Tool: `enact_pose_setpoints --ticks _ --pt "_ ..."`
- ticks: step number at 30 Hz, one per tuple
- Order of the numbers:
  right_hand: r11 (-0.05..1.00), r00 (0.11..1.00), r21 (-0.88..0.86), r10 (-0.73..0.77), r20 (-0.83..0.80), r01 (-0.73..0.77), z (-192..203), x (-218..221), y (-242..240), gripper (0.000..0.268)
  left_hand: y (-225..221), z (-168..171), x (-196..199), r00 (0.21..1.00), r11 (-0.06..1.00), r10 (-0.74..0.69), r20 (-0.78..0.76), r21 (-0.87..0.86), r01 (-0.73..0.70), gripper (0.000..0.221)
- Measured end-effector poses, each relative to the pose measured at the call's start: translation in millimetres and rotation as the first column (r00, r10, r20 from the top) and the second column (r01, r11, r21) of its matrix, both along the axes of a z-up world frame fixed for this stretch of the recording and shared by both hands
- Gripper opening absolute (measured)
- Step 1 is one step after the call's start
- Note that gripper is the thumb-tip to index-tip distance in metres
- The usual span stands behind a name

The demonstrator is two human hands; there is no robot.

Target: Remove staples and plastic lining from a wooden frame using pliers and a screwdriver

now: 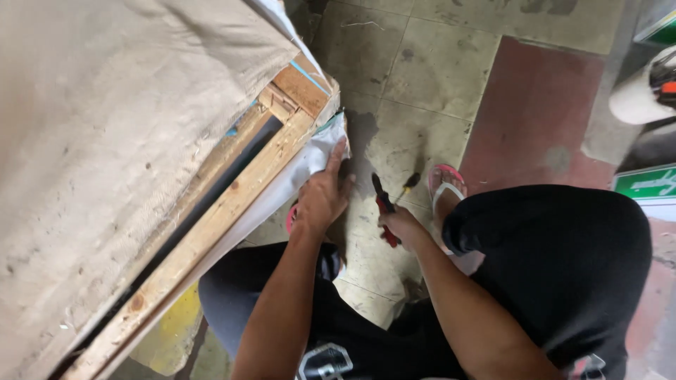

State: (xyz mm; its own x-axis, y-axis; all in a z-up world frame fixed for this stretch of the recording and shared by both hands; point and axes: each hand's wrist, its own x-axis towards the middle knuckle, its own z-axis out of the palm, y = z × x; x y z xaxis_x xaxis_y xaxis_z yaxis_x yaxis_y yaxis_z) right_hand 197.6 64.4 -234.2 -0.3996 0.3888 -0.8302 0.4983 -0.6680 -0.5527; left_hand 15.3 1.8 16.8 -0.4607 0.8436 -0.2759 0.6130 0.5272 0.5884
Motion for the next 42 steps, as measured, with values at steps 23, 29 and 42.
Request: enact_pose_setpoints --ticks 23,29,42 --pt "0.644 0.955 0.717 -0.078 -0.287 0.268 180 -122 -43 0.064 -5 -77 -57 0.09 0.893 0.357 -0.93 0.368 0.259 0.055" --pt "0.57 0.928 0.754 -0.039 -0.372 0.326 187 -130 -43 0.061 -7 -64 -61 0.28 0.904 0.248 -0.928 0.325 0.276 0.048" --pt "0.913 0.321 -0.402 -0.403 -0.857 0.07 169 -46 -8 0.019 6 -12 -55 0.628 0.919 0.031 -0.778 0.268 0.287 0.037"
